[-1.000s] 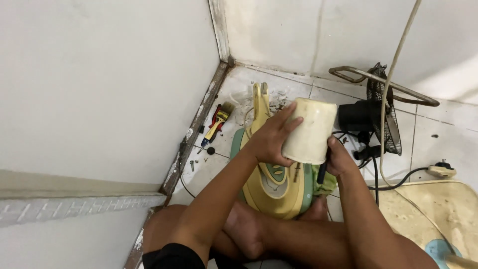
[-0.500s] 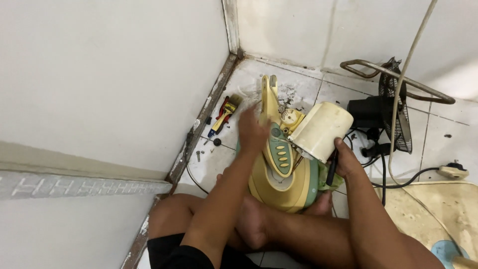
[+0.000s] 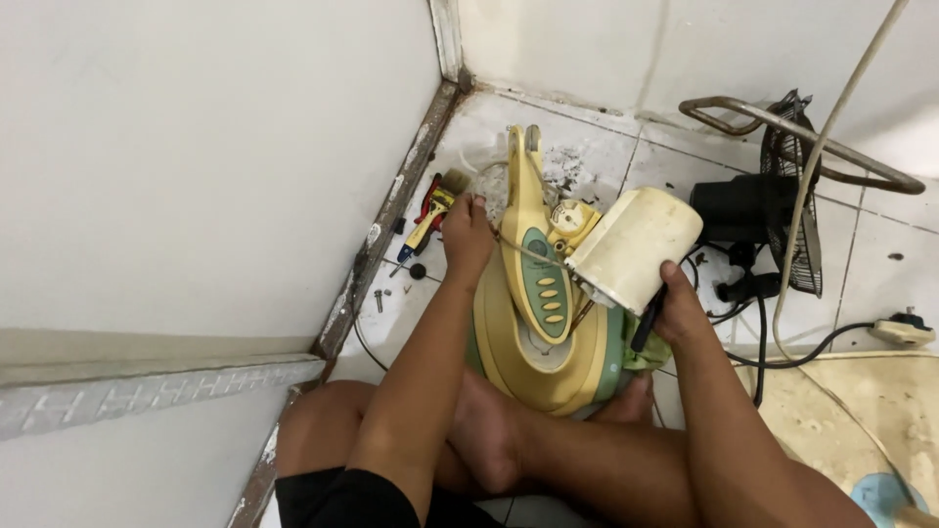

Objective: Disassembling the motor housing and internal components of an electric fan using a screwdriver and manual force.

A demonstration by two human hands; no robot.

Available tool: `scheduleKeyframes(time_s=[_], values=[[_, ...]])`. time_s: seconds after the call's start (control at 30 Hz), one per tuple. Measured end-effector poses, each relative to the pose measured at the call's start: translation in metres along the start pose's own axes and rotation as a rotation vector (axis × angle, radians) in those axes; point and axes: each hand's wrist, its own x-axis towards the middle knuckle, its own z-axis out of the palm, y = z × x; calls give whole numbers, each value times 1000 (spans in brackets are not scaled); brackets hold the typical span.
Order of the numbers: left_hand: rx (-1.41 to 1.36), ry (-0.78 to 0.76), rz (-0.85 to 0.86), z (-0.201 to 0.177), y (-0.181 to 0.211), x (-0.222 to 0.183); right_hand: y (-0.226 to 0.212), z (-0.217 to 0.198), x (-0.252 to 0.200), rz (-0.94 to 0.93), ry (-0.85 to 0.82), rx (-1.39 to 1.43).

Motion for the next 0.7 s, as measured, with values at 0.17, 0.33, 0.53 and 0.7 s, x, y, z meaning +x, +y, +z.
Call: scheduleKeyframes(time_s=[0.17, 0.33, 0.53, 0.7], values=[[44, 62, 75, 1, 16, -10, 9, -8, 9, -61, -40, 1], [-25, 239, -214, 22, -49, 23, 13, -17, 21, -106, -31, 41], [283, 76, -14, 9, -49, 51, -31, -13, 25, -23, 202, 305], [331, -320, -21, 46, -54, 92, -35, 15, 27, -68, 141, 354]])
